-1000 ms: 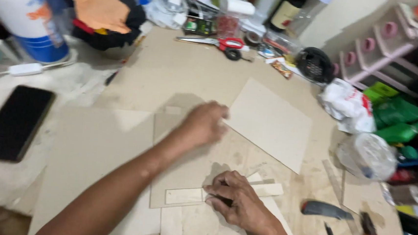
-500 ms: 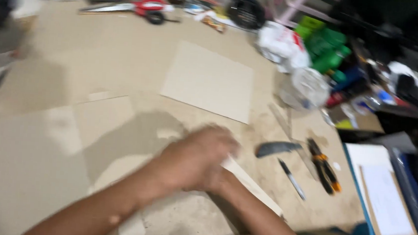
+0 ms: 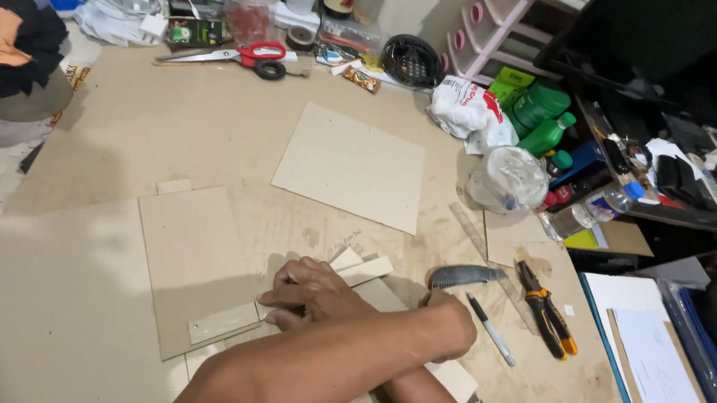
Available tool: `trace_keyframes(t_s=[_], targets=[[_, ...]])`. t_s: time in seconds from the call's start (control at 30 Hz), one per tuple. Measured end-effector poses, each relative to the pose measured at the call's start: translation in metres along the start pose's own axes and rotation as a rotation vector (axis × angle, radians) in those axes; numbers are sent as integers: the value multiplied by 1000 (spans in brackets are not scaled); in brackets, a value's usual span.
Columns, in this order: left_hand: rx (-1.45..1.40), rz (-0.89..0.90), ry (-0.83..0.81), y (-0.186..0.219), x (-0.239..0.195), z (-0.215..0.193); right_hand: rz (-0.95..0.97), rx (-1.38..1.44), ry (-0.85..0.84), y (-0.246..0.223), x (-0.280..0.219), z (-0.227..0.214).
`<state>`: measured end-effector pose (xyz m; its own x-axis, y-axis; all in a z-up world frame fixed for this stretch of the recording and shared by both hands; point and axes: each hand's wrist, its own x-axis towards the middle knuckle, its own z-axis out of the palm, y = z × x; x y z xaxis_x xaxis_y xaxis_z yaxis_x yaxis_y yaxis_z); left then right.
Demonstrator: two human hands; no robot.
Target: Measuring and marking cardboard pieces using a utility knife and other cardboard strips as guides for alignment.
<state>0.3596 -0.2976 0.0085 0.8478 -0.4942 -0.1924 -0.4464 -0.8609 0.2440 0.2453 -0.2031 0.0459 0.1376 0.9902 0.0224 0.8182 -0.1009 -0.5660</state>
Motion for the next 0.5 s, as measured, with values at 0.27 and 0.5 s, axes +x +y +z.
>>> trace_keyframes(t_s=[0.27, 0.5], targets=[[-63, 157, 57, -14, 21, -11, -113, -9, 98, 40, 8, 35], [-985, 317, 668, -24, -41, -136, 384, 22, -186, 70, 49, 64]])
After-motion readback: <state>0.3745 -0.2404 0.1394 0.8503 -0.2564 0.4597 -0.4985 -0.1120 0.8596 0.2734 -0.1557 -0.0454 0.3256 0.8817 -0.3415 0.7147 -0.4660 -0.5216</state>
